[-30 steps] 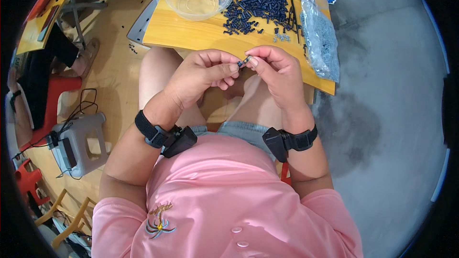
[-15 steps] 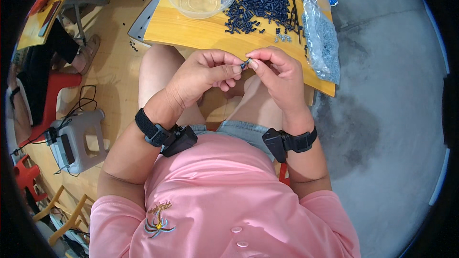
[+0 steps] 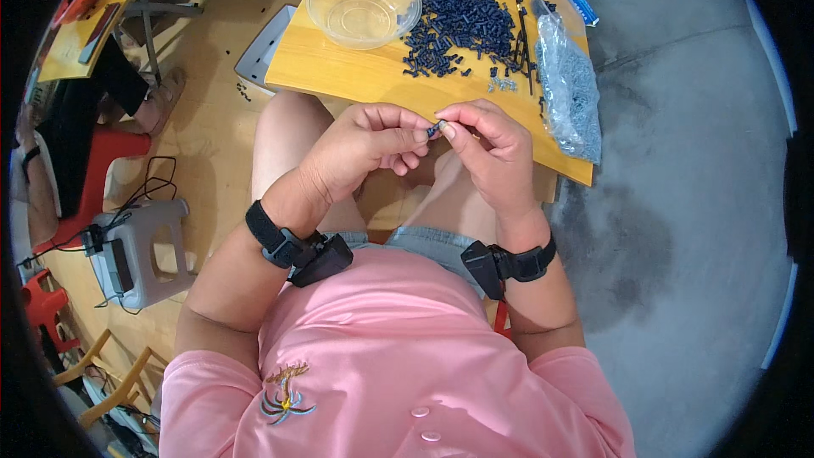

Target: Manually assembling small plastic and metal components at a workbench.

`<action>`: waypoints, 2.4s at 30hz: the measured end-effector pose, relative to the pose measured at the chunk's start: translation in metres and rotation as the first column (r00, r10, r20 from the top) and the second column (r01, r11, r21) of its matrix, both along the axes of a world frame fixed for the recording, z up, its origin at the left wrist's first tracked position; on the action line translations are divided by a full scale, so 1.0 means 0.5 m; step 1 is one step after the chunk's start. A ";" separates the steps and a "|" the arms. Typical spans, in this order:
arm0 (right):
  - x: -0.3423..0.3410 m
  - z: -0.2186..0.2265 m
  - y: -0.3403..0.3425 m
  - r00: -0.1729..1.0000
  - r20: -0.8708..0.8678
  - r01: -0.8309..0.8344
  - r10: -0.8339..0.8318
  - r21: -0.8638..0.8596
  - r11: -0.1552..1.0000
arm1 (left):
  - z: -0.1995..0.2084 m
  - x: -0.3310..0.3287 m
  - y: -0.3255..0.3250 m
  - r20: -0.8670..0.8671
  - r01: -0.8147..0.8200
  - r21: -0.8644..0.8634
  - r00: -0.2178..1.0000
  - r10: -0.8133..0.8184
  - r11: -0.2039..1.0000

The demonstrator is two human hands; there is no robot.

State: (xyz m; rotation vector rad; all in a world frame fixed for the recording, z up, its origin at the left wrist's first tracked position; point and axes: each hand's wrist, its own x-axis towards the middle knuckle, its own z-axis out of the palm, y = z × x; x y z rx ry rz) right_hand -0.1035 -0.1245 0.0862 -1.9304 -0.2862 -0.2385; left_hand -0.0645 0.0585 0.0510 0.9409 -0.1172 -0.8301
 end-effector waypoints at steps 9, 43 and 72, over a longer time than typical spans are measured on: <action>-0.011 0.004 -0.005 1.000 0.011 -0.012 0.011 0.048 0.999 | 0.017 -0.014 -0.004 0.004 0.030 -0.052 1.000 -0.030 0.998; 0.033 0.004 0.030 0.996 0.046 0.078 -0.076 -0.043 0.996 | -0.003 0.012 0.014 0.068 -0.089 0.029 0.994 0.086 0.996; 0.022 -0.008 0.024 1.000 -0.022 0.021 -0.020 0.056 0.998 | -0.001 -0.003 0.006 0.199 -0.128 0.142 0.975 0.099 0.982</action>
